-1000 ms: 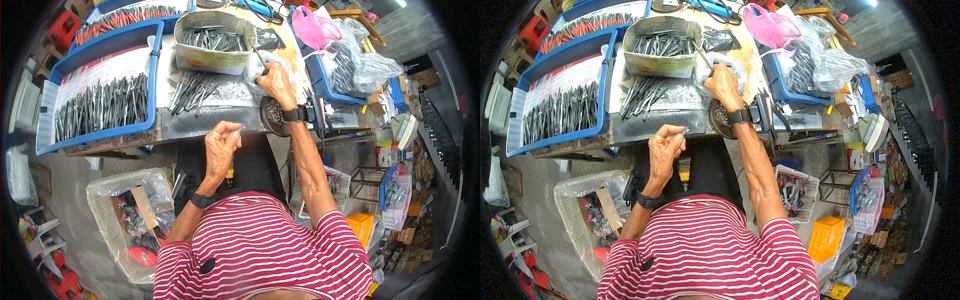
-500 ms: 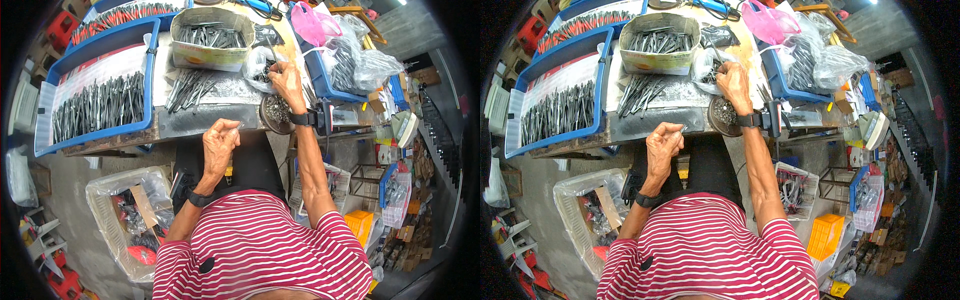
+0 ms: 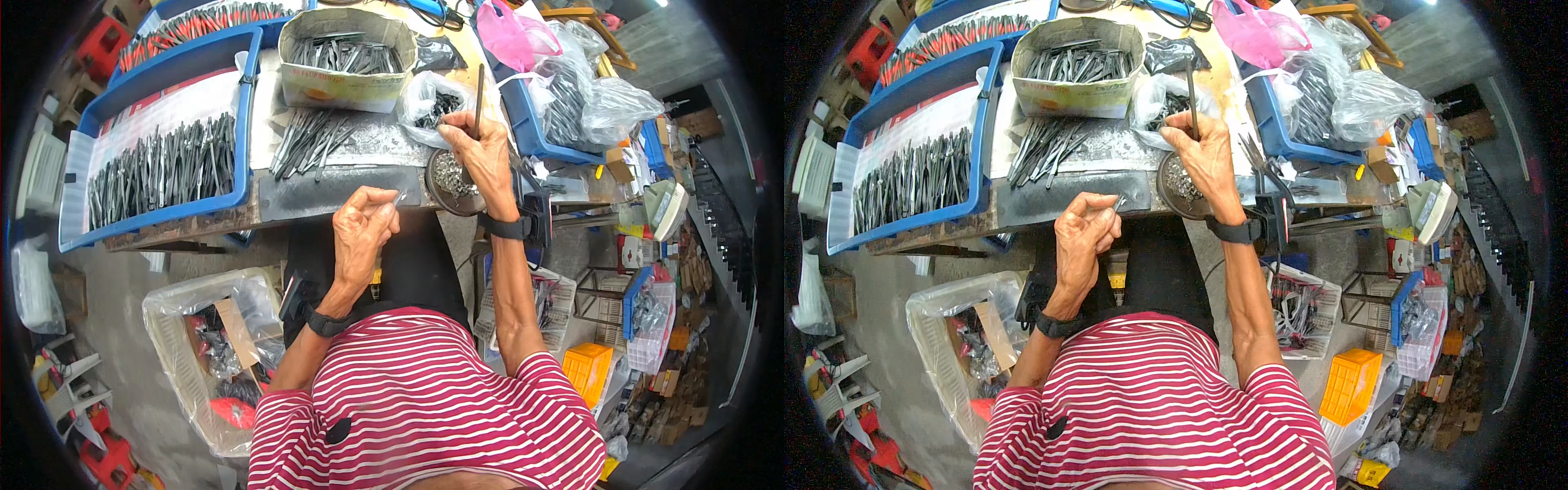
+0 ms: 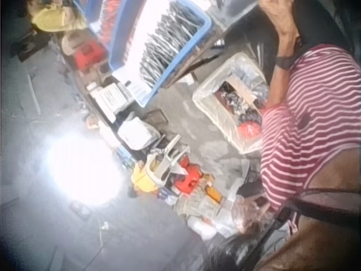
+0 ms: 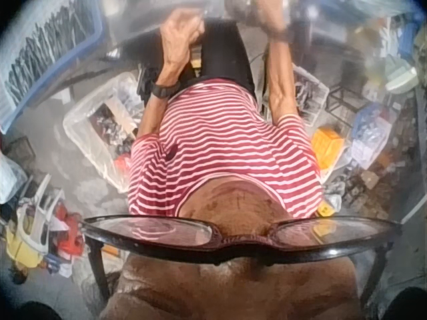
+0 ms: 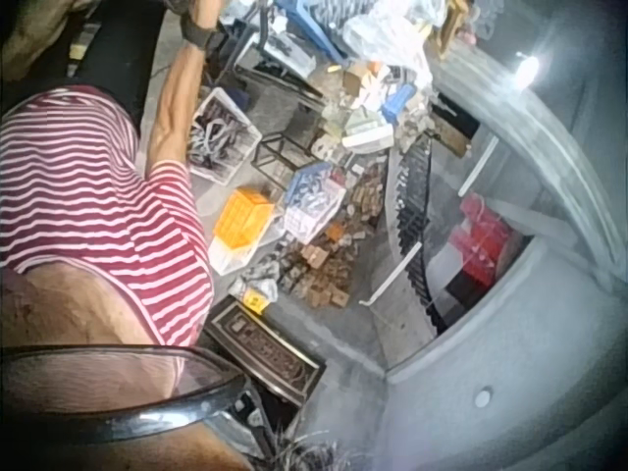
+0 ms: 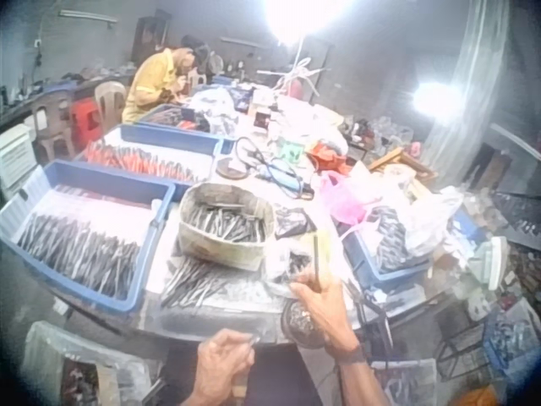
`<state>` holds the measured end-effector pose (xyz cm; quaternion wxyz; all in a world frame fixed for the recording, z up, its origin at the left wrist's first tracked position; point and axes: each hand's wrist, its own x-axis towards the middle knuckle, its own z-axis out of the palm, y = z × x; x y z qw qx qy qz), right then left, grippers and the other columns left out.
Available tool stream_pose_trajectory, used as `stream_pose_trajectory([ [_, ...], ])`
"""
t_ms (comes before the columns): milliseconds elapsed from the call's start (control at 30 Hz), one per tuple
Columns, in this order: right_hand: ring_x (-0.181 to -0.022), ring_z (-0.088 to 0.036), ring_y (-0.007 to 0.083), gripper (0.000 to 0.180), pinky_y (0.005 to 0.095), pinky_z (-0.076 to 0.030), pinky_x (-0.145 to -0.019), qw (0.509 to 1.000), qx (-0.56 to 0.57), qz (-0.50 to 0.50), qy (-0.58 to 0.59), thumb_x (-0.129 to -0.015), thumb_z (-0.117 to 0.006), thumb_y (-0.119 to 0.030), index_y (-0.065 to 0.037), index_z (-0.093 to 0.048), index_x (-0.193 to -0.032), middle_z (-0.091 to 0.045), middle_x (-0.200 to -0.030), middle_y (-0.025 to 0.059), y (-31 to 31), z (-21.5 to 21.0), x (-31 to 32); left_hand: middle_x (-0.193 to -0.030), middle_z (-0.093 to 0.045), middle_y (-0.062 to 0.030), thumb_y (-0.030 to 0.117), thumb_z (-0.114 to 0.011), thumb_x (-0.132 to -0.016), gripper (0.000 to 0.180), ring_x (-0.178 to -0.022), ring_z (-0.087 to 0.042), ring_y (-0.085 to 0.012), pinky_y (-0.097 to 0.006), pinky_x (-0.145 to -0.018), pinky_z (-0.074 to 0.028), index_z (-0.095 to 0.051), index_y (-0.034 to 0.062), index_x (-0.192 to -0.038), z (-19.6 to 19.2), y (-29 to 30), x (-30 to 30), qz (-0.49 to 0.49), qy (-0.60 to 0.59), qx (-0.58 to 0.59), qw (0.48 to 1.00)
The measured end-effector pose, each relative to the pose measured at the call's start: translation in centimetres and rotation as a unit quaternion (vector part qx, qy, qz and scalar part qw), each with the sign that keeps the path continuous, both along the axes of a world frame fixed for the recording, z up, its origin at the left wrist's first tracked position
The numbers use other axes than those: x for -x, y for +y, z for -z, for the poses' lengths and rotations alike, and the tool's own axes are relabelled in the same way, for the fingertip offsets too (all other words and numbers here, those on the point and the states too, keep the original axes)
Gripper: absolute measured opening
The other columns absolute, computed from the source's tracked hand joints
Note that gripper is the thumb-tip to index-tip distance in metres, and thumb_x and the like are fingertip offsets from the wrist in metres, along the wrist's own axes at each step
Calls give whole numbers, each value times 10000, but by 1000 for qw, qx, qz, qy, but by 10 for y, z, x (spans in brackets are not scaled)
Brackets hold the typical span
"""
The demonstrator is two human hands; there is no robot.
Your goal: The person repeatedly picks a metal rod from a container, places a small metal cap onto the rod, and uses a screwdriver to press the cap into place. The person then places the assembled fastener into a blue tray and repeats the process with additional rods and caps.
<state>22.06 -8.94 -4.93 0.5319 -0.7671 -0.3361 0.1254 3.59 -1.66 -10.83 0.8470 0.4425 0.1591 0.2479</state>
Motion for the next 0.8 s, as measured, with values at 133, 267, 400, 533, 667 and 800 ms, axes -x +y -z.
stream_pose_trajectory([
  [133,-549,-498,55,170,186,-390,-474,997,7,-25,71,-800,-629,-82,36,-607,-921,-573,-673,8,-4,-9,25,-688,-544,-55,56,-510,-892,148,-505,-349,-21,-155,-463,-278,-551,-3,-1022,-3,-1,0,4,-13,17,1000],
  [267,-509,-480,52,224,178,-363,-440,989,-48,-63,124,-789,-613,-6,25,-565,-1005,-580,-727,34,-6,-4,42,-696,-543,-56,58,-508,-894,153,-506,-346,-24,-158,-465,-272,-549,-2,-1028,-4,-1,3,-4,-12,20,1000],
  [400,-507,-492,67,156,192,-374,-439,975,-84,-89,185,-790,-598,9,12,-569,-943,-577,-712,55,-9,6,48,-685,-532,-38,56,-510,-888,156,-512,-344,-19,-159,-466,-265,-546,1,-1029,-3,-1,4,-13,-20,22,999],
  [533,-532,-468,60,181,186,-374,-455,947,-110,-127,274,-806,-578,-23,25,-582,-981,-574,-752,64,-12,13,52,-664,-519,-3,50,-514,-875,155,-516,-342,-6,-158,-459,-256,-547,13,-1022,-2,-2,4,-18,-19,22,999],
  [667,-568,-435,52,241,179,-361,-469,929,-137,-152,309,-821,-560,-42,38,-578,-1048,-569,-806,63,-16,15,57,-654,-520,0,46,-516,-873,151,-506,-341,-5,-161,-449,-251,-553,16,-1016,-1,-2,5,-26,-18,15,999],
  [800,-568,-406,45,249,178,-346,-468,914,-162,-154,338,-851,-541,-77,53,-571,-1061,-547,-787,47,-17,16,59,-649,-524,3,44,-519,-870,142,-508,-356,-5,-162,-449,-258,-560,19,-1004,-1,-4,5,-30,-10,3,999],
])
